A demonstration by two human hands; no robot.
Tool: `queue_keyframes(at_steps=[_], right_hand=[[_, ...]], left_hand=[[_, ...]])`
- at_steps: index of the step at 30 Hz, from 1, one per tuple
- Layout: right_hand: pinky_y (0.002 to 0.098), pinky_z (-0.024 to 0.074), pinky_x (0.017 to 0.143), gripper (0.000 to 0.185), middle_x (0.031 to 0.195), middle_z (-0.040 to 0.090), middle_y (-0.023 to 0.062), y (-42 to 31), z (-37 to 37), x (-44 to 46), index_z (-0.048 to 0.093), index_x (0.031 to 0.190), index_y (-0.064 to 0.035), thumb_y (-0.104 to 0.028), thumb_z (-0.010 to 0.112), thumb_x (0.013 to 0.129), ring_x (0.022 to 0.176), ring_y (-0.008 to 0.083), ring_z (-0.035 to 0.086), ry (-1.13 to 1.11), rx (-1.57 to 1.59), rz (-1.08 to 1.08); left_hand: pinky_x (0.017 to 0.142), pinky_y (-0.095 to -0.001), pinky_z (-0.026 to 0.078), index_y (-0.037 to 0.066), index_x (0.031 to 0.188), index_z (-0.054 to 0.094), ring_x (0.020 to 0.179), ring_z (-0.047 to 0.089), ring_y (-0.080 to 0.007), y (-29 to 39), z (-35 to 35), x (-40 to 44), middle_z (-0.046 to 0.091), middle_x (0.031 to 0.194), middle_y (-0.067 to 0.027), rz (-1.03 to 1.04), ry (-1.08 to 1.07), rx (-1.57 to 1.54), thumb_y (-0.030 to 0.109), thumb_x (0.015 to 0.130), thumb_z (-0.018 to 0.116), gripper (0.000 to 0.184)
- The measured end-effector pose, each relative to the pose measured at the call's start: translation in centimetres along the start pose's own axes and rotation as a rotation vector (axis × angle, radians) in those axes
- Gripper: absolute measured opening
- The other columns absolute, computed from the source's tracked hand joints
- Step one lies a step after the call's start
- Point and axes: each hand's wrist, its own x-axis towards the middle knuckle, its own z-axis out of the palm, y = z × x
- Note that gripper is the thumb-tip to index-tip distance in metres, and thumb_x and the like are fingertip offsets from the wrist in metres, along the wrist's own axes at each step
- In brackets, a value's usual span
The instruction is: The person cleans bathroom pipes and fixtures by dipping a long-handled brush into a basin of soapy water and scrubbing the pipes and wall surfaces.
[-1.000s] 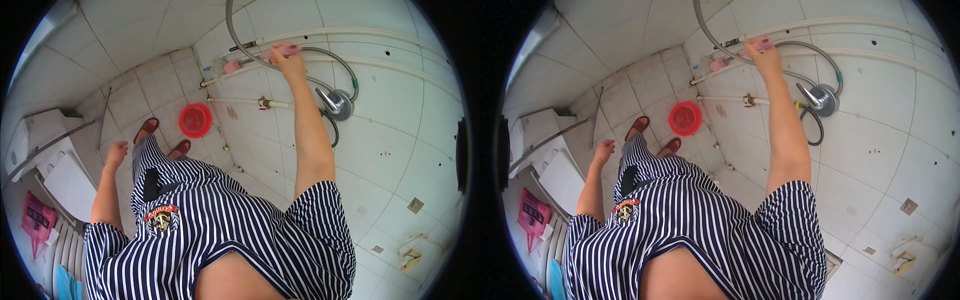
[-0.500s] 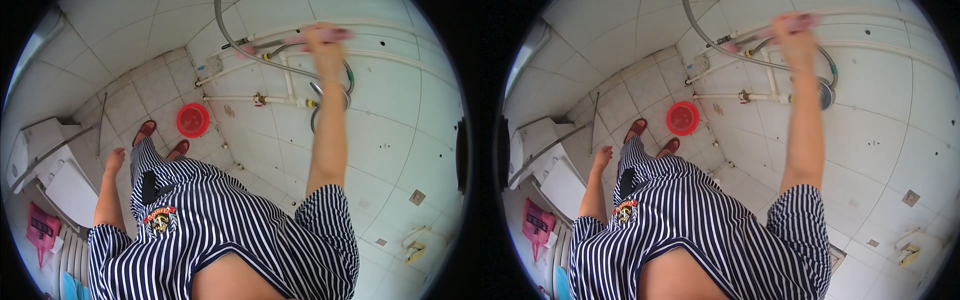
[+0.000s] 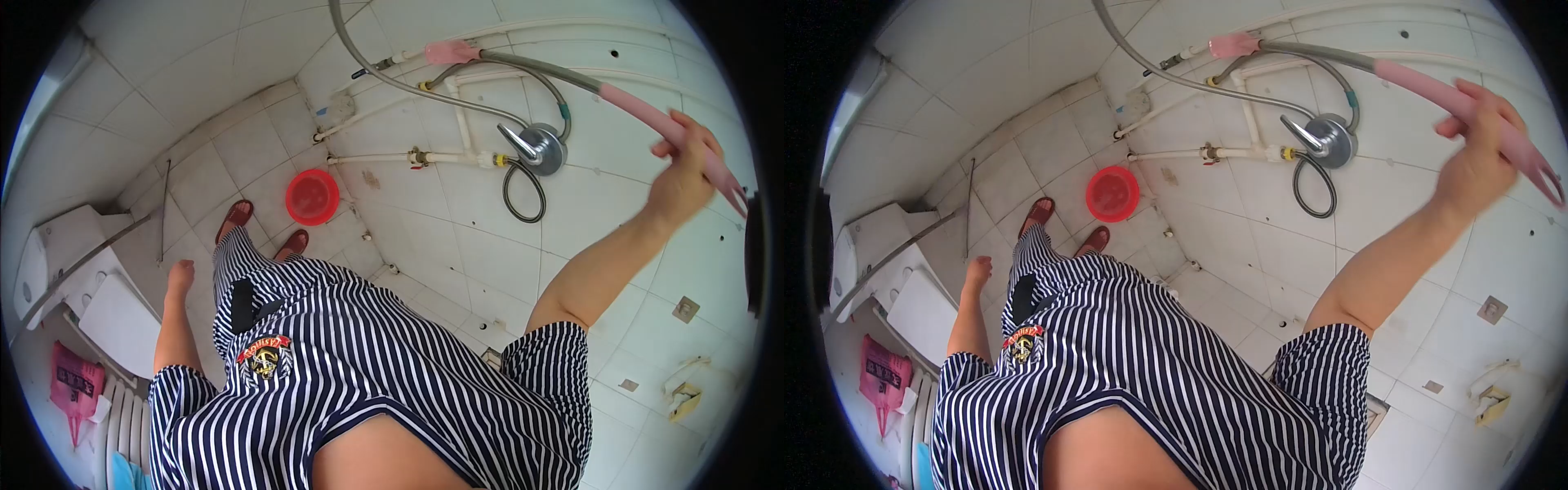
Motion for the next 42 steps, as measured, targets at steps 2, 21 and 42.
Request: queue_keyframes(at_steps=[2,21,42], right_hand=[[0.0278,0.0512,0.062,0.024,0.095,0.073,0.0175,0.4,0.0,0.0,0.066,0.099,0.0072,-0.016,0.061,0.096,0.061,0.0155,0.06,-0.014,0.019,-0.013],[0.0236,0.0475,0.039,0.028,0.083,0.064,0.0191,-7.1,-18.4,-9.8,0.062,0.099,0.0004,-0.026,0.057,0.094,0.043,0.0146,0.053,0.194,0.31,-0.274],[0.0487,0.0619,0.077,0.016,0.126,0.06,0.0238,-12.7,-5.3,-35.7,0.05,0.112,-0.0038,-0.003,0.058,0.098,0.086,0.0356,0.073,0.245,0.443,0.538]], left_hand=[[0.062,-0.0329,0.054,0.001,0.121,0.068,0.068,0.066,-0.0187,3.4,-0.5,-1.2,0.072,0.09,-0.0105,-0.042,-0.047,-0.026,0.013,0.091,0.058,0.034],[0.07,-0.0352,0.055,0.006,0.12,0.071,0.072,0.07,-0.0209,9.9,-2.8,1.8,0.074,0.087,-0.0133,0.259,-0.052,0.271,0.016,0.089,0.058,0.035],[0.109,-0.0443,0.047,0.002,0.147,0.04,0.124,0.06,-0.0315,56.2,7.0,-22.5,0.063,0.128,-0.019,-0.067,-1.395,-1.172,0.044,0.105,0.052,0.06]])
